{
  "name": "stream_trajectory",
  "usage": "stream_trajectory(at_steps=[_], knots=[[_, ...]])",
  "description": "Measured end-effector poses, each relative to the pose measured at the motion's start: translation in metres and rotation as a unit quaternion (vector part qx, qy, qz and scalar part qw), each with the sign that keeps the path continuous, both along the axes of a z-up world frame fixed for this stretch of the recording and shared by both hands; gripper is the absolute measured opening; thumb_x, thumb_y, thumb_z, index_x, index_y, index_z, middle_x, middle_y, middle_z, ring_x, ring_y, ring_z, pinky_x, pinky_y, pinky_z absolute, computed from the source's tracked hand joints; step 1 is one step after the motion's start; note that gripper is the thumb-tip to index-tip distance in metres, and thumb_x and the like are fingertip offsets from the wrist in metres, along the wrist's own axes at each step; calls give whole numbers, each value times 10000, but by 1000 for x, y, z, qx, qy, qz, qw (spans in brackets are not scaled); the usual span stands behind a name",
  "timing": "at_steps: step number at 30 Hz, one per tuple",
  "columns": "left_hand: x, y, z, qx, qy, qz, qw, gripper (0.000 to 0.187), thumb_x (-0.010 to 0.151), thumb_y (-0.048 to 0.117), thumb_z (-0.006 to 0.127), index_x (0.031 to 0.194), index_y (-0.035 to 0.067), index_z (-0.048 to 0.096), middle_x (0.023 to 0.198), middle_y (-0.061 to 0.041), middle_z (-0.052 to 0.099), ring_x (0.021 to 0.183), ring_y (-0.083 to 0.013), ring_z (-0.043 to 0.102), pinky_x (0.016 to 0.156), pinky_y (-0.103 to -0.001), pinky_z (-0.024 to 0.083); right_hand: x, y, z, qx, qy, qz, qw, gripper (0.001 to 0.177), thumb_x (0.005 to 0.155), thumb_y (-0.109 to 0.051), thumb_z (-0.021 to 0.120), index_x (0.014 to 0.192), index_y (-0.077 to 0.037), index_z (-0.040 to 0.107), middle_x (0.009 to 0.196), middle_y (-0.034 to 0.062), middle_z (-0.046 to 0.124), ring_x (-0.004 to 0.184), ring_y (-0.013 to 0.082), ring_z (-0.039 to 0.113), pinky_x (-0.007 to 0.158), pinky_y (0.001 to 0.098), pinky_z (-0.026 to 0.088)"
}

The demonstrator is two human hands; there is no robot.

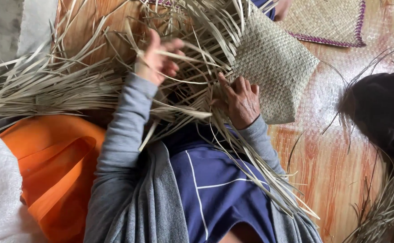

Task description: Weaving a basket or mat using dried plant fibers while sitting on the floor.

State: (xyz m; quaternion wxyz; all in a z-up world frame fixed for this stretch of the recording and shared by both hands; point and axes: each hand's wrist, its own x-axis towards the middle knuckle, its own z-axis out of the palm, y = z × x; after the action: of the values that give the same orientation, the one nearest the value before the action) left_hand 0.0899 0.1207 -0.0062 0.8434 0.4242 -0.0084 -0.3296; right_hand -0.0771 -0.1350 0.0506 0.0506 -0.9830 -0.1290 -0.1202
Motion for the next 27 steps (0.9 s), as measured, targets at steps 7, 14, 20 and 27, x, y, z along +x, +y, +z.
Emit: stream_trajectory(at_steps=[7,14,20,27], knots=[[-9,77,42,-52,-77,463,882,786,891,184,753,1500,-19,301,1312,-273,477,1101,-331,683,998,-410,634,0,4,3,6,-16,-3,1000,742,905,-682,597,1499,-239,573,964,74,446,808,218,449,799,436,353],[-70,-16,81,285,-502,345,740,169,1043,8,551,1198,77,553,839,-26,612,621,-130,520,531,-262,449,-1,7,11,41,-15,7,999,589,924,-578,675,1430,-277,652,941,62,446,818,214,446,813,428,340],[-81,-61,-18,446,-335,18,830,303,1034,459,586,964,183,687,792,-57,736,800,-307,745,747,-430,576,-1,-6,-2,66,-12,16,998,631,939,-677,576,1465,-330,579,916,68,460,819,292,541,775,458,368],[-79,-82,-57,442,-322,1,837,210,1003,359,612,992,163,686,837,-143,737,886,-397,722,771,-496,558,-1,-3,4,66,-11,13,998,624,917,-625,657,1450,-305,600,964,67,452,888,292,502,798,461,372]])
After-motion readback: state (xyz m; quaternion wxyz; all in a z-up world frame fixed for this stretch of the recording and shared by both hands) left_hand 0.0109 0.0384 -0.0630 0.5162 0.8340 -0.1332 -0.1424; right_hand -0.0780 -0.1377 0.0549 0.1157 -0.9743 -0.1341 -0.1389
